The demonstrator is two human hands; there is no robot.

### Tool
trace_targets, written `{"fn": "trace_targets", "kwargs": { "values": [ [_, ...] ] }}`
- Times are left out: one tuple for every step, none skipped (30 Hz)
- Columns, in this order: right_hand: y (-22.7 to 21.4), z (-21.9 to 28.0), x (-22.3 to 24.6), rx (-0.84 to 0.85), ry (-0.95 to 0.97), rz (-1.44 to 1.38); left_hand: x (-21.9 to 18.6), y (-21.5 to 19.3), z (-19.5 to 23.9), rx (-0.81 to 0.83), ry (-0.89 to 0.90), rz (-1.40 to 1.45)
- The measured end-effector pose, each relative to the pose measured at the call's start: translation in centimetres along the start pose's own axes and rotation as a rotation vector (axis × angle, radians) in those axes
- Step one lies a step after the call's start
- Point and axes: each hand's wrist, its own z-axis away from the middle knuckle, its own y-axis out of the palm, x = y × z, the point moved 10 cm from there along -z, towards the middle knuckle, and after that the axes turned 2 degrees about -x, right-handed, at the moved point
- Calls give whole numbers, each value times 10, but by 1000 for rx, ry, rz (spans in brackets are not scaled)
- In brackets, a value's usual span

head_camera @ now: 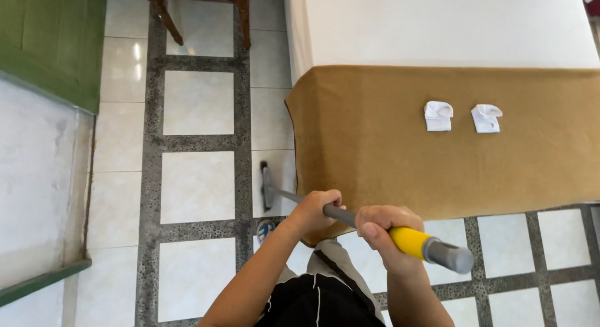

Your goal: The recorder is using a vacuum cleaner to clean the floor in a hotel room.

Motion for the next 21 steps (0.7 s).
{"fn": "trace_targets", "kwargs": {
  "values": [
    [6,2,13,-28,-46,63,-8,1,1,21,-15,30],
    [14,1,11,-41,-40,69,-2,1,0,35,-16,35],
    [24,0,7,-24,-13,178,4,1,0,47,-15,78],
    [32,-2,4,0,12,287,8,2,-5,53,-12,121],
    [35,-2,-1,-6,15,293,13,4,-4,62,-10,126],
    [40,-4,-3,7,-28,280,13,0,-6,35,50,148],
    [46,-5,-5,21,-71,267,14,-4,-7,8,110,169],
    [47,-6,-8,18,-69,270,14,-9,-7,12,111,172],
    [49,-7,-9,11,-86,235,15,-14,-7,19,95,159],
    [50,-7,-11,5,-103,199,17,-19,-7,25,79,145],
    [51,-6,-15,3,-101,202,19,-23,-2,27,80,148],
    [51,-8,-23,15,-92,148,24,-32,-1,-4,71,89],
    [50,-11,-30,27,-84,95,29,-41,-1,-35,62,30],
    [46,-12,-41,26,-87,95,33,-45,-1,-34,64,28],
    [41,-13,-53,25,-78,9,40,-52,-1,-63,28,9],
    [37,-13,-65,24,-65,-76,49,-57,2,-91,-12,-8],
    [31,-14,-59,23,-64,-76,42,-59,2,-89,-13,-7],
    [27,-17,-55,37,-44,-84,34,-61,0,-86,-13,-35],
    [22,-20,-51,52,-23,-92,26,-63,-2,-84,-13,-62],
    [22,-19,-41,54,-29,-90,22,-59,-5,-86,-7,-64],
    [18,-18,-28,16,-59,-93,10,-56,-7,-100,67,-51]
  ]
}}
